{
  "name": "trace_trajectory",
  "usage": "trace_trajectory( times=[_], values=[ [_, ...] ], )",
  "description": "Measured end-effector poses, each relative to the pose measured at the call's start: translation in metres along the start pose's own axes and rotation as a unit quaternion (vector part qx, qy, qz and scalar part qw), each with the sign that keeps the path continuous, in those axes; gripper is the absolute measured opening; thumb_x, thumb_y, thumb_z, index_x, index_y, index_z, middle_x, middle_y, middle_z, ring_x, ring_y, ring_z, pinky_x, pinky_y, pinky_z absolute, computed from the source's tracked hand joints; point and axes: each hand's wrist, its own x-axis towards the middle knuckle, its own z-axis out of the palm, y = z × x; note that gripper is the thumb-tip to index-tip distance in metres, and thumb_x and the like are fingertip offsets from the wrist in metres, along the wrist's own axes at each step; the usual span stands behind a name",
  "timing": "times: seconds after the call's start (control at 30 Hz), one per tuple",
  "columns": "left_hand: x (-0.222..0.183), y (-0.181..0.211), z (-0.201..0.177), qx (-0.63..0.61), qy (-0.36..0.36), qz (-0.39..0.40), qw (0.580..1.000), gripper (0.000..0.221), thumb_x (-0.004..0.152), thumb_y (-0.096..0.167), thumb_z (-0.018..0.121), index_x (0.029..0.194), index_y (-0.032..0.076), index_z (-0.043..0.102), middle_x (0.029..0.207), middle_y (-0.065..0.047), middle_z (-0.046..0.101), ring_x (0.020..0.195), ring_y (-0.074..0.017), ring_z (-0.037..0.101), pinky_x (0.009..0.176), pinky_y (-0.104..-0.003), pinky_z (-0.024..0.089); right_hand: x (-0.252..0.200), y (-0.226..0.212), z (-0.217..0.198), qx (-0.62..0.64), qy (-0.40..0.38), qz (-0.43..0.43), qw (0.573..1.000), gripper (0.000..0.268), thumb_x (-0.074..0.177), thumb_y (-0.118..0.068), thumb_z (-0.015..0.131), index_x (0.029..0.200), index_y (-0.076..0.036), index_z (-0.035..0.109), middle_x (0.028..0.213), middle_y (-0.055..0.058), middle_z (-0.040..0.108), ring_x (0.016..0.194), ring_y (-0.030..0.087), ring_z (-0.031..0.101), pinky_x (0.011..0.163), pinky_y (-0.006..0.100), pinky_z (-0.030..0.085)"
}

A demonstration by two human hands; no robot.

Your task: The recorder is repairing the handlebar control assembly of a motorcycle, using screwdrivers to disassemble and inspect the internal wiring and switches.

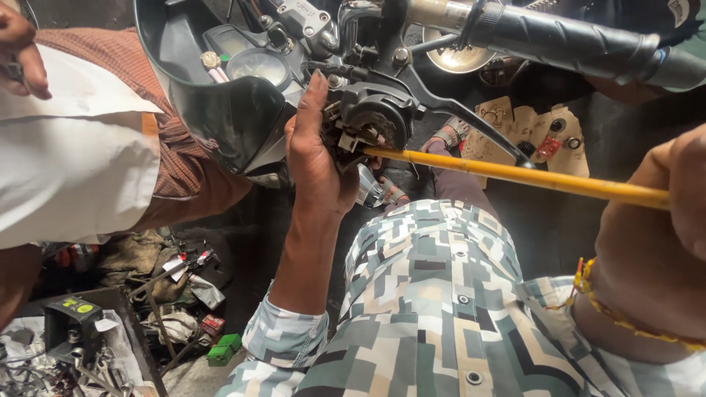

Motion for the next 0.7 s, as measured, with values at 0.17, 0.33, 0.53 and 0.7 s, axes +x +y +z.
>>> trace_trajectory(
  times=[0.17,0.33,0.53,0.7],
  values=[
    [0.0,-0.001,-0.007,0.004,0.005,0.01,1.0,0.043,0.111,0.034,0.05,0.1,-0.004,0.067,0.083,-0.016,0.072,0.064,-0.0219,0.071,0.051,-0.034,0.056,0.005,-0.026,0.053,-0.006,-0.005,-0.008,1.0,0.007,0.099,-0.009,0.069,0.101,-0.002,0.067,0.084,0.01,0.069,0.073,0.014,0.067,0.069,0.027,0.051],
    [-0.001,0.0,-0.01,0.029,-0.018,0.035,0.999,0.048,0.112,0.037,0.05,0.097,-0.005,0.068,0.08,-0.015,0.072,0.061,-0.0216,0.07,0.048,-0.033,0.055,0.021,-0.03,0.065,-0.011,-0.013,-0.016,1.0,0.007,0.099,-0.009,0.069,0.1,-0.002,0.067,0.084,0.01,0.068,0.072,0.014,0.066,0.068,0.027,0.051],
    [0.001,0.003,-0.011,0.027,-0.002,0.039,0.999,0.049,0.113,0.037,0.048,0.097,-0.005,0.068,0.078,-0.015,0.07,0.06,-0.0218,0.069,0.049,-0.033,0.054,0.049,-0.021,0.024,-0.018,-0.021,-0.03,0.999,0.008,0.1,-0.009,0.069,0.099,-0.002,0.066,0.083,0.01,0.068,0.071,0.013,0.066,0.067,0.027,0.05],
    [0.0,0.003,-0.011,0.014,-0.008,0.021,1.0,0.049,0.113,0.038,0.048,0.1,-0.005,0.069,0.079,-0.015,0.071,0.061,-0.021,0.069,0.049,-0.032,0.053,0.048,-0.011,0.005,-0.019,-0.023,-0.032,0.999,0.008,0.1,-0.009,0.069,0.098,-0.002,0.066,0.082,0.009,0.067,0.07,0.013,0.066,0.067,0.027,0.05]
  ],
)
